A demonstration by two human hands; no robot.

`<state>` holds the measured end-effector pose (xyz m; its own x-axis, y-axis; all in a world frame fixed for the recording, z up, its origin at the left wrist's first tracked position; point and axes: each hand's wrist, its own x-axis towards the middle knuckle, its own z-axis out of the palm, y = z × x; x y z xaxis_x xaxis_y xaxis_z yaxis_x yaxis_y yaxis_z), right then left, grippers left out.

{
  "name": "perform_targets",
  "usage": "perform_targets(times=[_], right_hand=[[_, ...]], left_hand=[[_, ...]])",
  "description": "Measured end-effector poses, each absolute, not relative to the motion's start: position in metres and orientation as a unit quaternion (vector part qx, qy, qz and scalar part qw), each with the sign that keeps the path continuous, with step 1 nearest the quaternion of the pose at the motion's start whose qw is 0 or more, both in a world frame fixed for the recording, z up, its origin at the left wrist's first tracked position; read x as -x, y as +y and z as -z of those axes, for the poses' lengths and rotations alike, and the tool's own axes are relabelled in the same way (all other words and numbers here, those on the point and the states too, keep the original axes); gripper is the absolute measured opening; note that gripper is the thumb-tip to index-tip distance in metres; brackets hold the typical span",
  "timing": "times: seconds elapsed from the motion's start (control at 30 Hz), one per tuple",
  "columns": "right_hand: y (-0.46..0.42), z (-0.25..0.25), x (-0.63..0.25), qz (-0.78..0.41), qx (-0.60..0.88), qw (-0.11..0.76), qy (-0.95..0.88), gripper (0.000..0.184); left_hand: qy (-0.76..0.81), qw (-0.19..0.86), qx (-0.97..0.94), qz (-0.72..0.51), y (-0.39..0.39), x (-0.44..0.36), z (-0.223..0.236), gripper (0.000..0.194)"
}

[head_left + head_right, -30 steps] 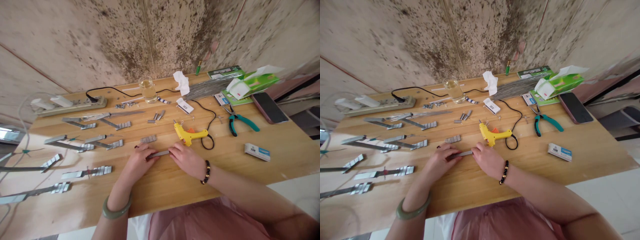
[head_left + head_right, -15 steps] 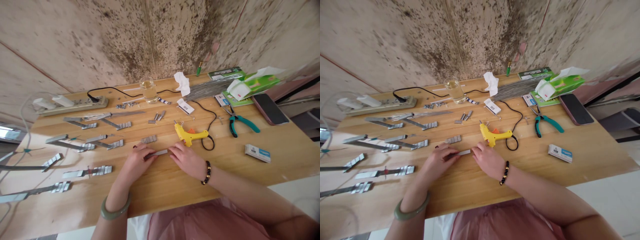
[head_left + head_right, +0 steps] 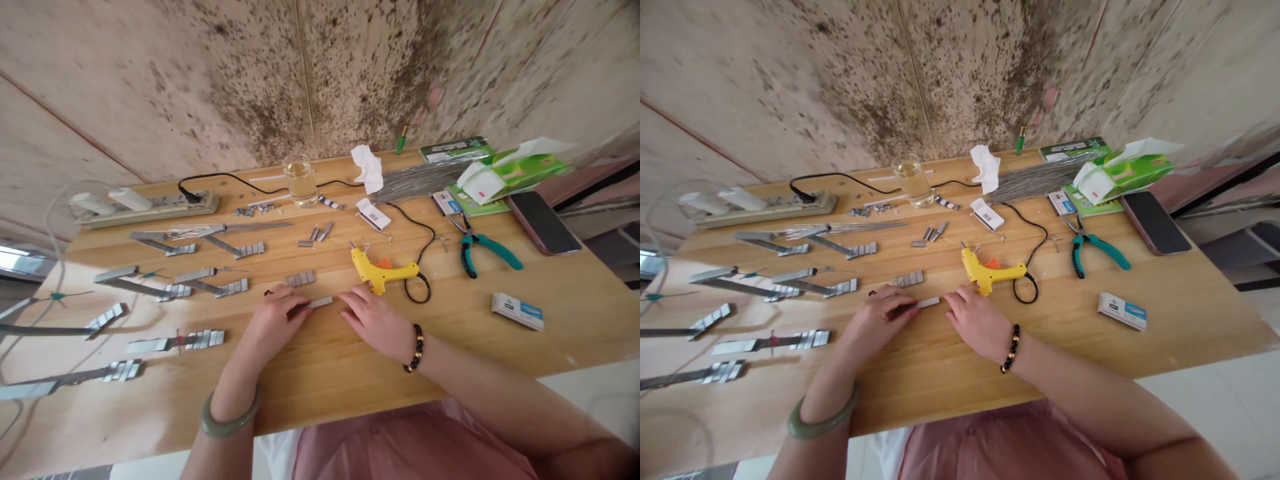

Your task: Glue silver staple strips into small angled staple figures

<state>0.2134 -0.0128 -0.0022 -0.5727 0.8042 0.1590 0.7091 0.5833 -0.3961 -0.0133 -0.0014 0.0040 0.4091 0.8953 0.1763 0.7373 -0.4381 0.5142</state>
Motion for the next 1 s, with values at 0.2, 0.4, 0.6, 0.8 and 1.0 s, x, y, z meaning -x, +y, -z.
perform_targets(times=[0.2,0.4,0.6,0.8,1.0], right_hand=[[-0.0127,0.0022,-0.2130,-0.144,0.429,0.167,-0.876,0.022],[-0.0120,0.0034,-0.2126,-0.135,0.434,0.140,-0.880,0.014],[-0.0118,0.0050,-0.2140,-0.126,0.429,0.108,-0.888,0.012],[-0.0119,0.0043,-0.2149,-0.130,0.428,0.109,-0.888,0.013],[-0.0129,0.0057,-0.2151,-0.118,0.420,0.094,-0.895,0.015]], left_hand=[[0.490,0.185,-0.822,-0.224,-0.0018,0.0120,-0.0040,0.011],[0.466,0.207,-0.836,-0.205,-0.0038,0.0110,-0.0035,0.011],[0.461,0.205,-0.840,-0.199,-0.0041,0.0094,-0.0037,0.008],[0.460,0.210,-0.839,-0.202,-0.0039,0.0094,-0.0028,0.008],[0.458,0.204,-0.842,-0.197,-0.0045,0.0096,-0.0007,0.009]])
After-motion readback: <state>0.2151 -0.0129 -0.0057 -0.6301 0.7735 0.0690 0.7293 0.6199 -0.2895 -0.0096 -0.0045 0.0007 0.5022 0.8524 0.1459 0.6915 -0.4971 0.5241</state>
